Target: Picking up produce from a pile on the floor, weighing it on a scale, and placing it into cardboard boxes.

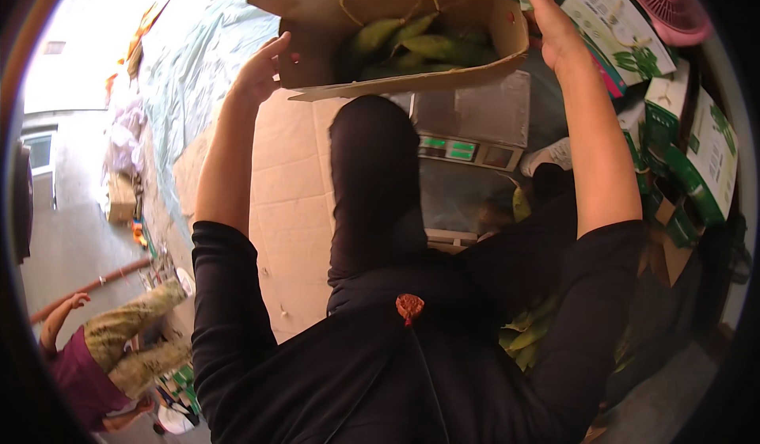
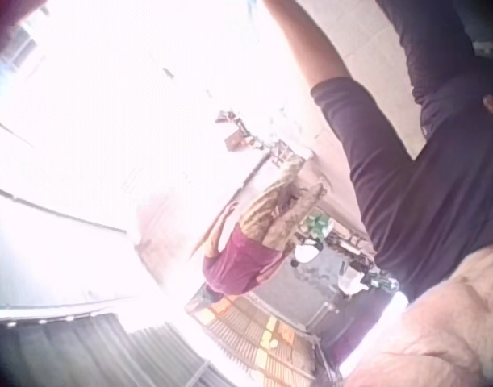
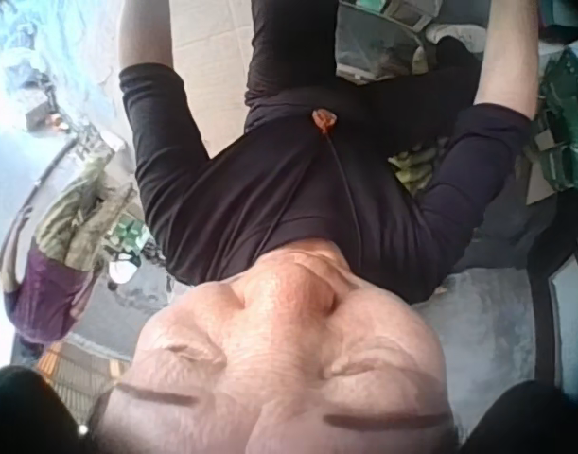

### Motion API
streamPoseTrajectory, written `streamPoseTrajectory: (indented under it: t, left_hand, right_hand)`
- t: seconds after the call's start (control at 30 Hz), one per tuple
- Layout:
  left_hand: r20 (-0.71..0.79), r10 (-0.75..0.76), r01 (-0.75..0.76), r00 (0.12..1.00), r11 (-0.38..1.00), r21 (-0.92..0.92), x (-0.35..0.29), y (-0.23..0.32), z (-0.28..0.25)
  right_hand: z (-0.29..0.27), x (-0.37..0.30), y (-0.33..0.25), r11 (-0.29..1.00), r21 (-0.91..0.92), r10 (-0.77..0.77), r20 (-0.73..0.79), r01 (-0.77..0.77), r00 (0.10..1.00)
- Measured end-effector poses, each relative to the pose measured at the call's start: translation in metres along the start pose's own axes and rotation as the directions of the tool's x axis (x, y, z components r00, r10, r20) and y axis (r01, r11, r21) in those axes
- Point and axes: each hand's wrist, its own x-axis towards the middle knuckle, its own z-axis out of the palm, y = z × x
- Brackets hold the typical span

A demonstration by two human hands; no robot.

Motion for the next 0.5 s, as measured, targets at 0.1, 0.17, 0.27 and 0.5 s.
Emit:
streamPoseTrajectory:
  t: [0.1,0.17,0.27,0.5]
  left_hand:
    - [-0.102,0.037,-0.039,0.994,0.999,-0.017,-0.033,-0.017,-0.057]
    - [-0.215,0.048,-0.057,0.975,0.998,-0.036,-0.058,-0.035,-0.078]
    - [-0.332,-0.029,0.001,0.943,0.997,-0.082,-0.100,-0.067,-0.134]
    - [-0.524,-0.182,0.110,0.832,0.980,-0.164,-0.217,-0.186,-0.279]
  right_hand:
    - [0.062,-0.012,-0.014,0.994,-0.108,0.026,0.106,-0.014,0.994]
    - [0.103,-0.026,-0.015,0.992,-0.123,-0.001,0.178,0.023,0.984]
    - [0.175,-0.039,-0.003,0.988,-0.143,-0.022,0.216,0.054,0.976]
    - [0.316,-0.112,0.079,0.969,-0.223,0.023,0.515,0.108,0.857]
